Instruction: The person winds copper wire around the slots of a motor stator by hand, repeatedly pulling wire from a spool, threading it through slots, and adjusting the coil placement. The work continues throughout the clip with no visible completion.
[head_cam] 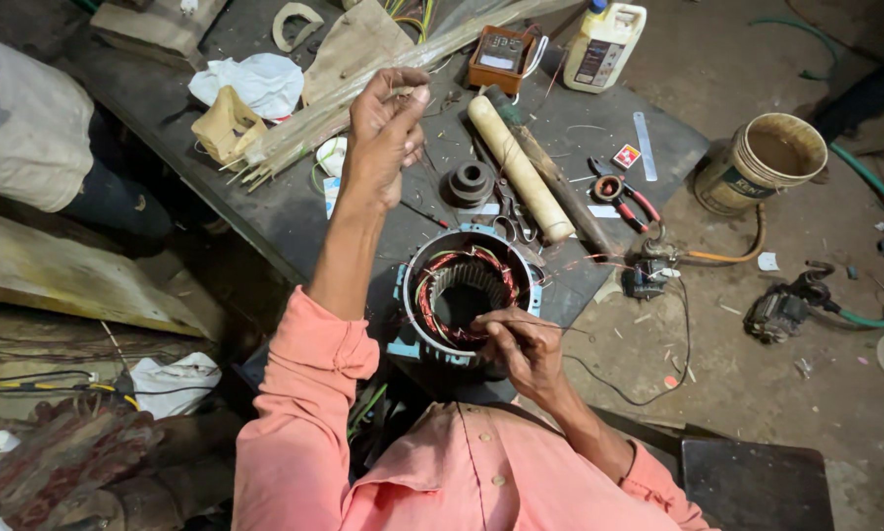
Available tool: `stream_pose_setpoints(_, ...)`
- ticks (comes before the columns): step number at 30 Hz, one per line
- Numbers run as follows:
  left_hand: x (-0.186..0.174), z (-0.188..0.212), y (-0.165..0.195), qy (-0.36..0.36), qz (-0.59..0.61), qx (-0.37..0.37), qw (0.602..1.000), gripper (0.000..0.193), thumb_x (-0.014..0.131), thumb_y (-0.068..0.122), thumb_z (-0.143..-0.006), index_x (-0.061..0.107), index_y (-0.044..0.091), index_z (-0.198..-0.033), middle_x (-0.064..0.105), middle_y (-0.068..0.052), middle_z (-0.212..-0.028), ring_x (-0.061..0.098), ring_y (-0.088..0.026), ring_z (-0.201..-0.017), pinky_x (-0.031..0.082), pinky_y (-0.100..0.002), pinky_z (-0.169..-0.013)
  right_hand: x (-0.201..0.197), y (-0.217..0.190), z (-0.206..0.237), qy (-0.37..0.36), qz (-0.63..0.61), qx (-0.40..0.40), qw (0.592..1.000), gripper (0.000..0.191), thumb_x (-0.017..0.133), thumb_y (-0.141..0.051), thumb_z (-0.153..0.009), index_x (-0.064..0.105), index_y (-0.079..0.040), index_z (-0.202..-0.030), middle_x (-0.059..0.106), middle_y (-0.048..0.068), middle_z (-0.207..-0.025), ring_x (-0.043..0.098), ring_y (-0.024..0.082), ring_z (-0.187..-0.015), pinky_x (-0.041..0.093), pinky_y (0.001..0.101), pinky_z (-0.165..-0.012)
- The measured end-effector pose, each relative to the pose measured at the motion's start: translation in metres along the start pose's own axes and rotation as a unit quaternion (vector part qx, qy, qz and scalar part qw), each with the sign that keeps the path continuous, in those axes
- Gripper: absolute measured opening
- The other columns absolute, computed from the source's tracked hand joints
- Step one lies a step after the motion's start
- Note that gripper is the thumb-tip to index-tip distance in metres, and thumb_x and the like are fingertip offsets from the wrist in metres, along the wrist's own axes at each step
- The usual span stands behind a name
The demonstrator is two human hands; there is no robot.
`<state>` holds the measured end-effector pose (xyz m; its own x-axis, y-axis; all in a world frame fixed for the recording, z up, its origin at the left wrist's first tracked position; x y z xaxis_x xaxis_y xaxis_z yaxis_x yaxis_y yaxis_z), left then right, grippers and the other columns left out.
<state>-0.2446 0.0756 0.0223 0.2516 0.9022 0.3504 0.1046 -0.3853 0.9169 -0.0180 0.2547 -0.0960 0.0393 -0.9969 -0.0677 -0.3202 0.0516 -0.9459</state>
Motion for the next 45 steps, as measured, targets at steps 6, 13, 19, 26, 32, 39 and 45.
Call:
stream_pose_setpoints(6, -0.008, -0.005, 0.024, -0.041, -0.244, -0.003, 0.969, 0.051, 0.066, 0.006, -0.096, 0.046, 0.013, -0.143, 0.061, -0.001, -0.091, 0.062, -0.007, -0.067, 0.048, -0.021, -0.051, 0.000, 0.005, 0.000, 0.008, 0.003, -0.004, 1.000, 0.017, 0.057, 0.000, -0.102, 0.073, 0.006, -0.104, 0.075, 0.010, -0.090, 0.066, 0.009, -0.060, 0.054, 0.0228, -0.054)
stream_pose_setpoints(13, -0.038, 0.014, 0.021, -0.072, -0.164, 0.042, 0.983, 0.056, 0.071, 0.007, -0.101, 0.044, 0.008, -0.150, 0.067, -0.013, -0.114, 0.067, -0.014, -0.093, 0.062, -0.030, -0.074, 0.002, 0.003, 0.001, 0.004, 0.008, 0.004, 1.000, 0.017, 0.057, -0.001, -0.102, 0.073, 0.006, -0.104, 0.076, 0.011, -0.091, 0.065, 0.009, -0.061, 0.053, 0.0228, -0.054)
stream_pose_setpoints(19, -0.055, 0.039, 0.005, 0.013, -0.056, 0.052, 0.997, 0.065, 0.072, 0.017, -0.099, 0.034, 0.007, -0.151, 0.066, -0.018, -0.121, 0.070, -0.017, -0.097, 0.064, -0.030, -0.077, 0.004, 0.000, 0.001, 0.010, -0.003, 0.005, 1.000, 0.018, 0.057, -0.002, -0.103, 0.073, 0.005, -0.102, 0.075, 0.010, -0.091, 0.067, 0.009, -0.061, 0.053, 0.0228, -0.053)
stream_pose_setpoints(26, -0.046, 0.087, -0.051, 0.121, -0.228, 0.023, 0.966, 0.042, 0.067, 0.010, -0.098, 0.050, 0.000, -0.135, 0.069, -0.015, -0.108, 0.070, -0.015, -0.072, 0.060, -0.026, -0.059, 0.004, 0.001, 0.003, 0.014, 0.008, 0.008, 1.000, 0.018, 0.057, -0.002, -0.103, 0.074, 0.005, -0.102, 0.075, 0.010, -0.090, 0.067, 0.009, -0.061, 0.053, 0.0227, -0.053)
stream_pose_setpoints(32, -0.013, 0.105, -0.088, 0.027, -0.408, 0.013, 0.913, 0.012, 0.070, 0.007, -0.091, 0.076, 0.002, -0.099, 0.080, -0.011, -0.087, 0.079, -0.018, -0.075, 0.063, -0.033, -0.067, 0.005, -0.001, 0.005, 0.011, 0.019, 0.009, 1.000, 0.018, 0.058, -0.002, -0.102, 0.074, 0.005, -0.103, 0.075, 0.010, -0.090, 0.067, 0.009, -0.063, 0.053, 0.0225, -0.054)
stream_pose_setpoints(39, 0.009, 0.106, -0.093, -0.002, -0.523, -0.002, 0.852, 0.014, 0.078, 0.015, -0.083, 0.077, 0.005, -0.093, 0.074, -0.018, -0.079, 0.074, -0.036, -0.075, 0.058, -0.044, -0.069, 0.005, -0.002, 0.007, 0.001, 0.002, 0.008, 1.000, 0.017, 0.057, 0.000, -0.103, 0.074, 0.005, -0.104, 0.075, 0.010, -0.093, 0.068, 0.009, -0.065, 0.054, 0.0223, -0.056)
stream_pose_setpoints(45, 0.013, 0.107, -0.095, 0.016, -0.554, -0.010, 0.833, 0.011, 0.076, 0.016, -0.080, 0.076, 0.007, -0.087, 0.073, -0.016, -0.075, 0.071, -0.037, -0.072, 0.056, -0.047, -0.068, 0.006, -0.002, 0.009, 0.005, -0.011, 0.027, 1.000, 0.017, 0.057, 0.001, -0.102, 0.073, 0.006, -0.104, 0.075, 0.010, -0.092, 0.067, 0.009, -0.062, 0.053, 0.0221, -0.054)
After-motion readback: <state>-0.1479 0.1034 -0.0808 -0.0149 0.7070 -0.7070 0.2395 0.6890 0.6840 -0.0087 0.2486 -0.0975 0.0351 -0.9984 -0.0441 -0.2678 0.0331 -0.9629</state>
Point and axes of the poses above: each hand's wrist, its own z-axis away from the middle knuckle, its own x-axis out of the palm, y = z × x, the point moved 5 cm from there along -z, towards the middle knuckle
